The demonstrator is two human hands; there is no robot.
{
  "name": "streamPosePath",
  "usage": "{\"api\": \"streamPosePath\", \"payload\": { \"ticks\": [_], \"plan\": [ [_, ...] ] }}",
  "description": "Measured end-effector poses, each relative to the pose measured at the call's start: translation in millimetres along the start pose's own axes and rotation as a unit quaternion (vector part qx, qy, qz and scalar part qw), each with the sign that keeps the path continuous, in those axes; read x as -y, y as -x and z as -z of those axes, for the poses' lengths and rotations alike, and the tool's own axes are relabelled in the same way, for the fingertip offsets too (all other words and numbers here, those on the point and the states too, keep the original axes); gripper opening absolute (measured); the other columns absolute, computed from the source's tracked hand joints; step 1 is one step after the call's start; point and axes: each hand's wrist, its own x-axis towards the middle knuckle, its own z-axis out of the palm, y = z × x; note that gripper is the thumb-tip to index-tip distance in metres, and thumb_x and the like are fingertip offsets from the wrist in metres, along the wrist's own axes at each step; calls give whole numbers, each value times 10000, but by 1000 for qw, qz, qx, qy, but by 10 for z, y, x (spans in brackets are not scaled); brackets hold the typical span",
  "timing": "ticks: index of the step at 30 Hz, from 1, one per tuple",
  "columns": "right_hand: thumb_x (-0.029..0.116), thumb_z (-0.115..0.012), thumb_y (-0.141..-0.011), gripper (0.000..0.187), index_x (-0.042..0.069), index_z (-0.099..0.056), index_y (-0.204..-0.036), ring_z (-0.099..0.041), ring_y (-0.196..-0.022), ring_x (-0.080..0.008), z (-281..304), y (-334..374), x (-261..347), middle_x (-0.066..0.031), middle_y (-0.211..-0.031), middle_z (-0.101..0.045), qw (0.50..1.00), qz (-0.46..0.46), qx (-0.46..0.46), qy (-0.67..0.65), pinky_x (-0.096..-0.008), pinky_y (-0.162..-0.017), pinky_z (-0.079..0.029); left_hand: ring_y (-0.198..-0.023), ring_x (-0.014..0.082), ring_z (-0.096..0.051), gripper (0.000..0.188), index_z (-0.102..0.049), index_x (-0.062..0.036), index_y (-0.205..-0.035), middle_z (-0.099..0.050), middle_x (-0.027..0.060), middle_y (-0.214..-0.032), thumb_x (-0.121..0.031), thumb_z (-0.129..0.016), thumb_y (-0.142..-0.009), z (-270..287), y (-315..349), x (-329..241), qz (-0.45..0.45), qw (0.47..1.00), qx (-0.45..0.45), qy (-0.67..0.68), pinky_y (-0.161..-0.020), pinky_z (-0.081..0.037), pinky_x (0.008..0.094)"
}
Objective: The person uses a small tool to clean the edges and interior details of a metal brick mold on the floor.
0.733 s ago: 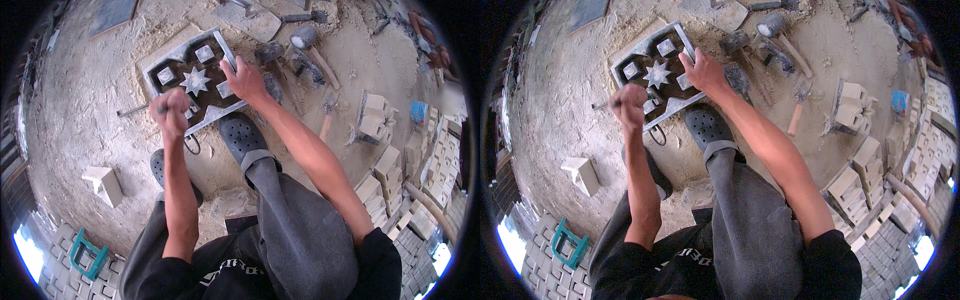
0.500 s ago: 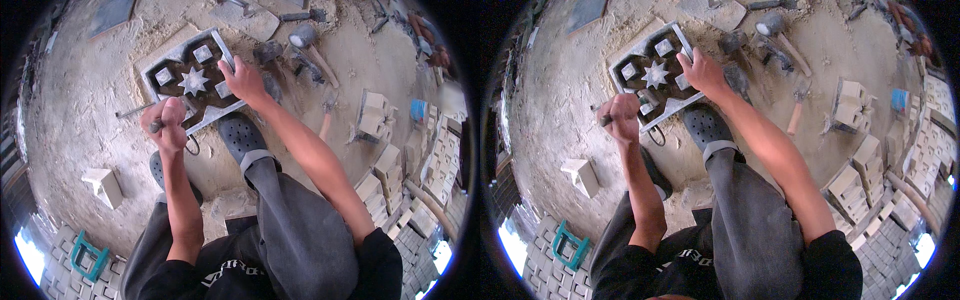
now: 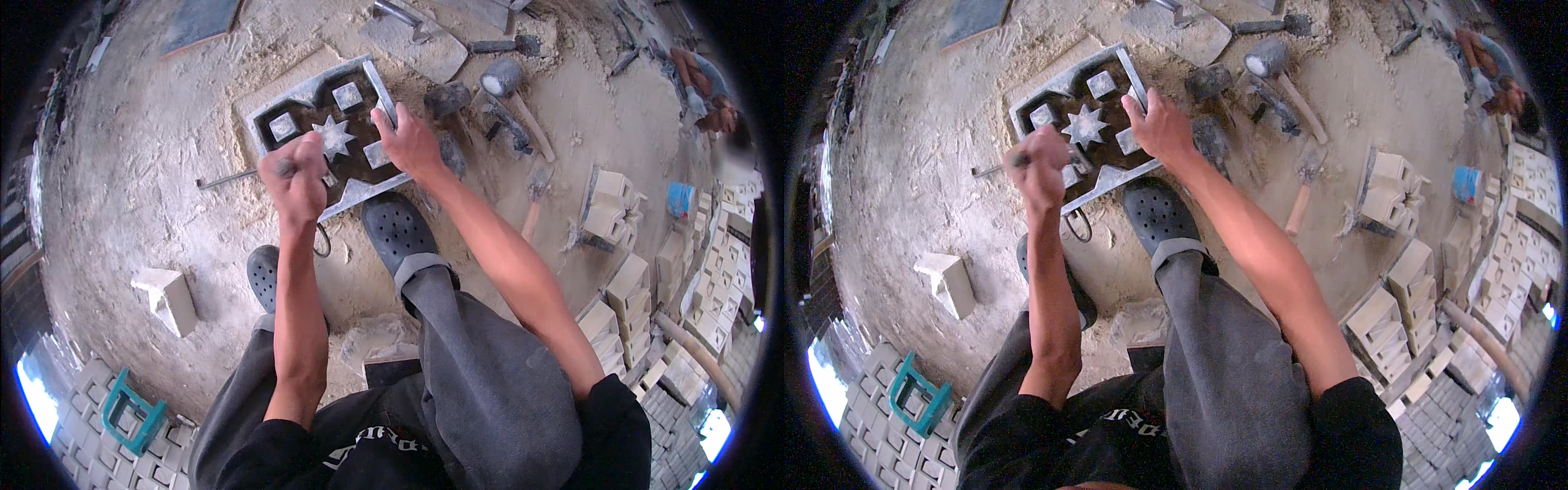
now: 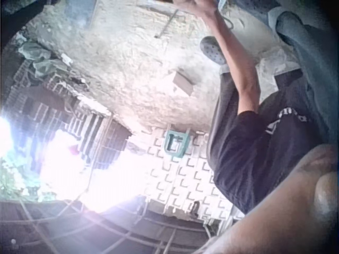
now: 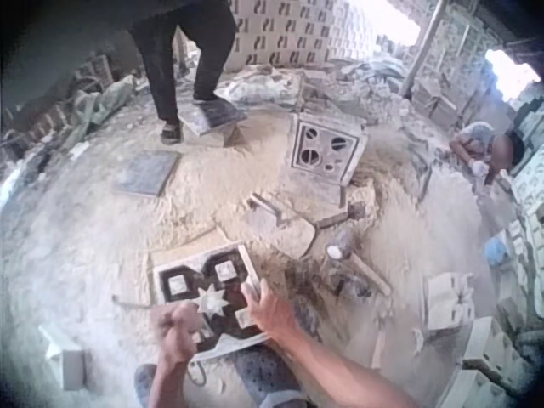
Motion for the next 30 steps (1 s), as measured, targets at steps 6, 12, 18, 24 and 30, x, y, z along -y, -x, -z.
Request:
{"api": "streamPosePath", "payload": {
  "ticks": [6,12,18,24,30],
  "plan": [
    [550,-439,-914,569,-3,-562,-960,-601,-912,-456,-59,-26,-4,-286,-955,-627,1000,-10,8,-11,-519,-797,-475,-450,60,-293,457,-321,-43,-519,-333,-16,-495,-161,-459,-939,-154,160,182,-95,984,-151,18,-414,-213,258],
    [542,-429,-920,593,-24,-566,-1038,-601,-946,-455,11,12,-147,-295,-1005,-622,1000,-18,10,9,-505,-825,-480,-441,90,-290,437,-333,-83,-524,-337,7,-481,-177,-447,-936,-335,265,-64,-66,954,-285,61,-429,-202,268],
    [522,-457,-920,537,-5,-557,-935,-617,-846,-458,-19,-21,-110,-274,-873,-640,1000,10,-27,8,-518,-735,-494,-431,87,-299,434,-343,-75,-524,-338,7,-465,-140,-396,-949,-493,217,-61,-68,923,-377,42,-435,-240,269],
    [505,-462,-924,547,-34,-555,-926,-595,-868,-473,-28,-15,-51,-306,-871,-621,1000,9,-7,-23,-524,-761,-465,-447,93,-337,432,-333,-53,-530,-359,10,-482,-193,-409,-931,-401,448,349,-91,972,-204,-81,-423,-225,277],
    [507,-450,-929,543,-24,-556,-978,-588,-897,-474,-55,45,-43,-300,-904,-622,1000,-14,10,-25,-513,-786,-462,-395,95,-293,418,-296,-39,-505,-352,21,-447,-114,-435,-892,-388,523,-124,-153,971,-172,66,-398,-219,271]
  ]
}}
